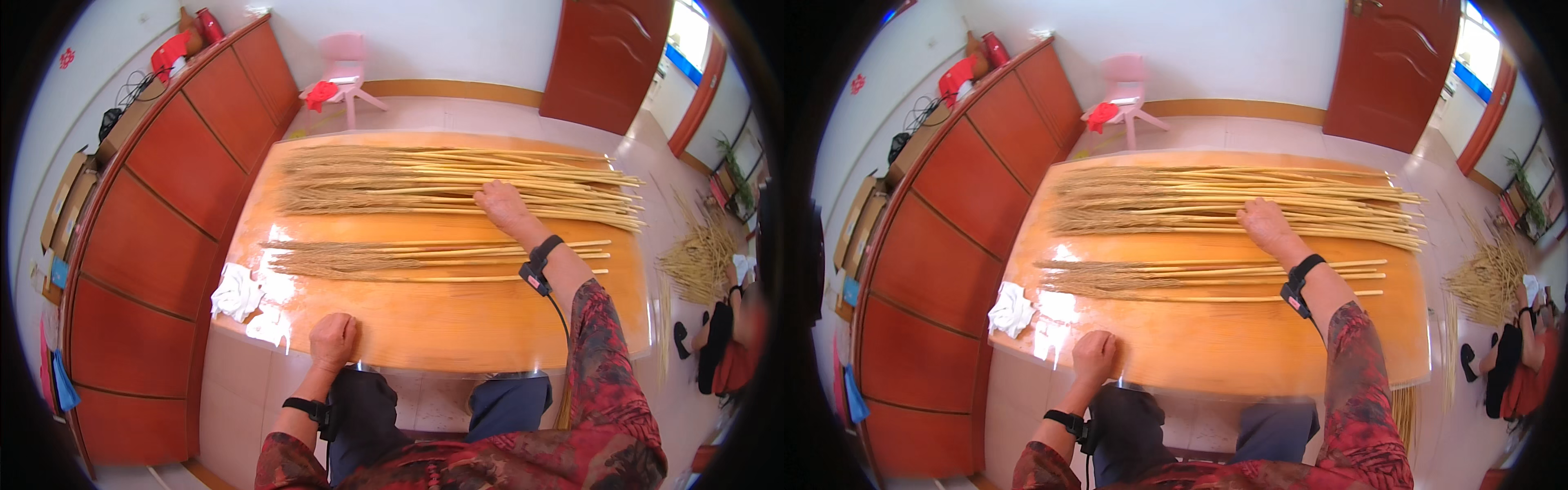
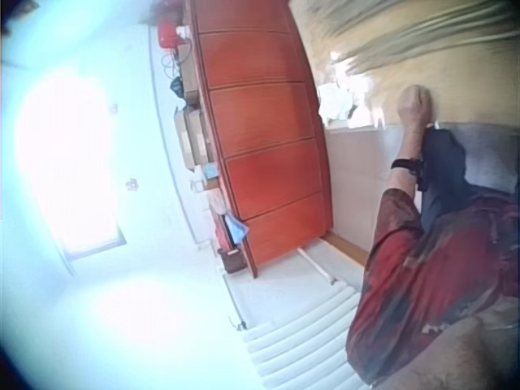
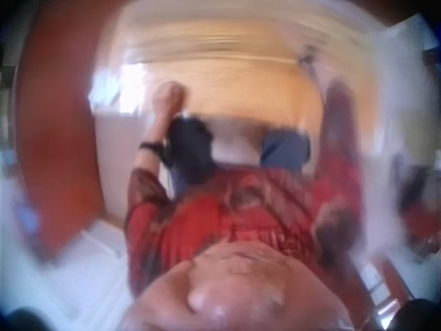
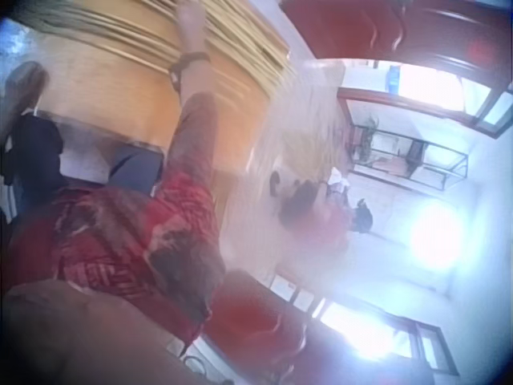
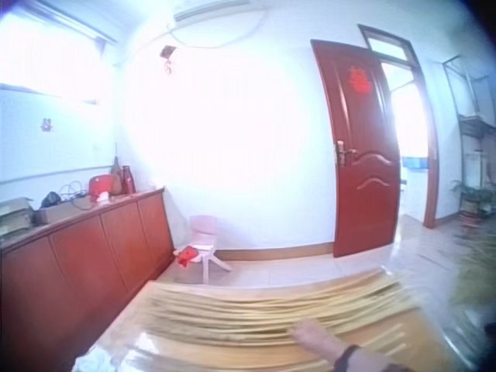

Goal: The person weaves together bundles of long, thin dried straw by hand at a table, periodically picking up and organizing new straw bundles from the table surface.

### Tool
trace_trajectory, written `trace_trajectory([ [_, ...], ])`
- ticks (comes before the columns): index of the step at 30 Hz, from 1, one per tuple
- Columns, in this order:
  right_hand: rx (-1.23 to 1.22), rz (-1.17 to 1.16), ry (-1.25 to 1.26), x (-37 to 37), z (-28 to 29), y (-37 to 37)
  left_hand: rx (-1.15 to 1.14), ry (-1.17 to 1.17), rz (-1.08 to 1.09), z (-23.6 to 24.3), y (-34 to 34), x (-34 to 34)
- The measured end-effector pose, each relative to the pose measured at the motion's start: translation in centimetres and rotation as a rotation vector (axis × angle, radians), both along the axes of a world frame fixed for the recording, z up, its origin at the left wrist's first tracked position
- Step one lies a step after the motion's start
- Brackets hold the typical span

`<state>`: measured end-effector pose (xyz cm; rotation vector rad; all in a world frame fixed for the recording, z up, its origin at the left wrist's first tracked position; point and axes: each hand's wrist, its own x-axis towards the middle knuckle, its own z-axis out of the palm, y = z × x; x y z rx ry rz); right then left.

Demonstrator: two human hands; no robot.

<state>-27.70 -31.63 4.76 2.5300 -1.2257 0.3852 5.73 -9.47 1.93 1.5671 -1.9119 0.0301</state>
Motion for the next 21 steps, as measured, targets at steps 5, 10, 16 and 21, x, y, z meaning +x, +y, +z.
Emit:
trace_trajectory([
  [5,0.036,0.004,-0.082,0.7,-1.7,-0.3,0.01,-0.037,0.026,-0.5,0.5,0.5],
  [10,0.023,0.004,-0.097,0.0,-1.6,0.2,0.016,-0.037,-0.004,-0.4,0.4,-0.3],
  [16,0.063,0.045,-0.147,0.1,-0.9,0.0,0.0,-0.036,0.027,-0.1,0.3,0.1],
  [21,0.053,-0.085,-0.026,-0.6,0.8,1.1,-0.015,-0.012,0.022,-0.2,-0.5,-0.2],
])
